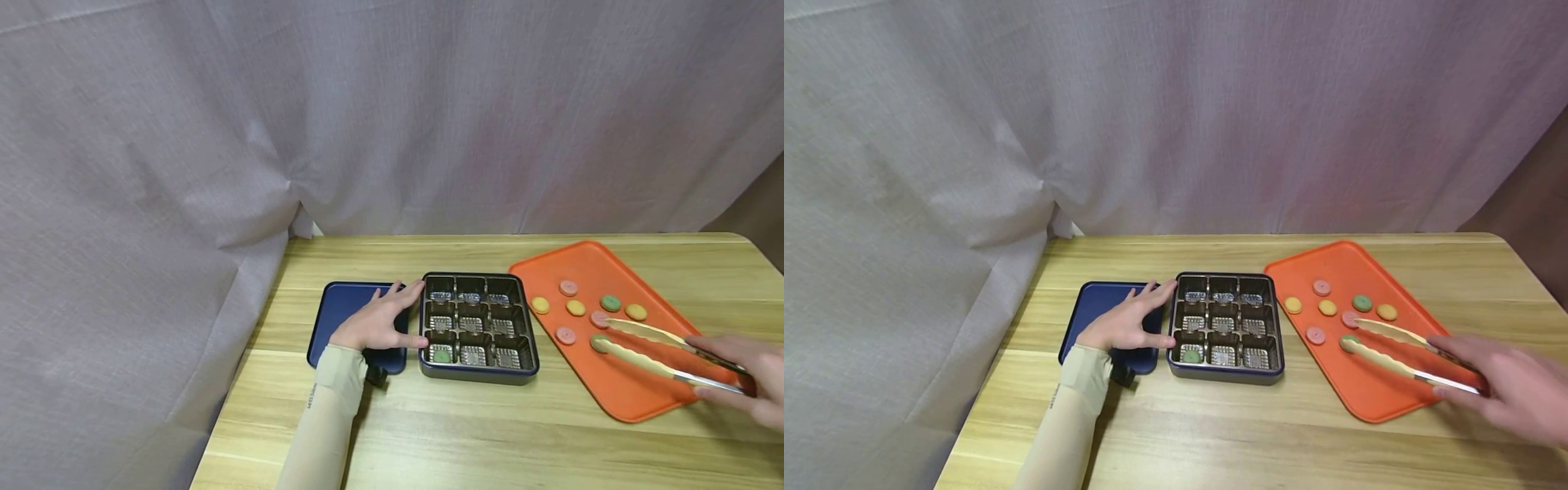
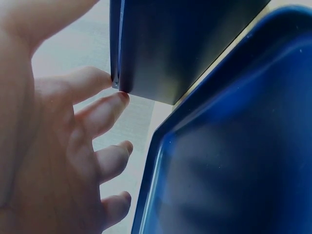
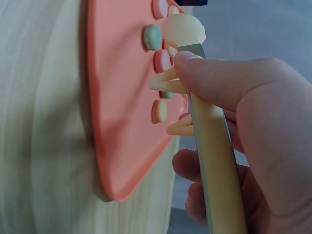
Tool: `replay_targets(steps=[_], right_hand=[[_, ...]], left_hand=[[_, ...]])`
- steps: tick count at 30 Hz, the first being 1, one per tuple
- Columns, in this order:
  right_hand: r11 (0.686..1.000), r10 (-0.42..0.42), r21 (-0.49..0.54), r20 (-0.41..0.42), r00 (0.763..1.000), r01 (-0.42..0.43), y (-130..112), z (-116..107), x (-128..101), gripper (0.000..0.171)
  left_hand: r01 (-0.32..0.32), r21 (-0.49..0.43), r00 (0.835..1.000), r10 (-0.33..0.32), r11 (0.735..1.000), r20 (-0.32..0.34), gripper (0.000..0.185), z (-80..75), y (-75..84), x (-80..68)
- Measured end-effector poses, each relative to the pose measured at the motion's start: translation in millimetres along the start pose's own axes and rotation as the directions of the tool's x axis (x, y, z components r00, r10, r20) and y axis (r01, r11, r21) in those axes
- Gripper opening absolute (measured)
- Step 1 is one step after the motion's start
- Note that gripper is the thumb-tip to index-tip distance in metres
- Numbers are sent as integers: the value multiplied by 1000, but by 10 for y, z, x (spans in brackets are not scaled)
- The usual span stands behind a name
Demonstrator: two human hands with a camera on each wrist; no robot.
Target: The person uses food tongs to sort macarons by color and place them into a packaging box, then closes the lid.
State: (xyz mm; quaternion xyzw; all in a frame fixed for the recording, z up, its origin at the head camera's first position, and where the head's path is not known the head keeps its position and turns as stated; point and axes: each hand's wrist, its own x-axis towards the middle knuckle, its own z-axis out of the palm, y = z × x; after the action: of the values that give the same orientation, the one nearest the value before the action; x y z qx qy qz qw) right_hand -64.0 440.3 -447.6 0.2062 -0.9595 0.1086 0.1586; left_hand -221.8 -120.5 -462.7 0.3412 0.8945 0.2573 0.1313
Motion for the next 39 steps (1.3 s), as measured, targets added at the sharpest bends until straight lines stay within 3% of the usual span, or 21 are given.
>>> replay_targets(steps=[6, 20, 29, 39], right_hand=[[999, -18, 32, -4, 1000, 18, -9, 60, -94, 92], [1000, -8, -1, 16, 1000, 8, -2, 99, -86, 86], [996, 33, -81, 89, 996, -26, 34, 105, -62, 81], [997, 41, -70, 92, 995, -34, 1, 83, -65, 81]], left_hand=[[2, -9, 1000, -2, 1000, -2, 111, 3, 8, 3], [-1, -9, 1000, 1, 1000, 2, 112, 9, -2, 11], [-1, -3, 1000, 1, 1000, 7, 112, 10, -6, 6], [4, -6, 1000, -4, 1000, 7, 112, -7, 3, 1]])
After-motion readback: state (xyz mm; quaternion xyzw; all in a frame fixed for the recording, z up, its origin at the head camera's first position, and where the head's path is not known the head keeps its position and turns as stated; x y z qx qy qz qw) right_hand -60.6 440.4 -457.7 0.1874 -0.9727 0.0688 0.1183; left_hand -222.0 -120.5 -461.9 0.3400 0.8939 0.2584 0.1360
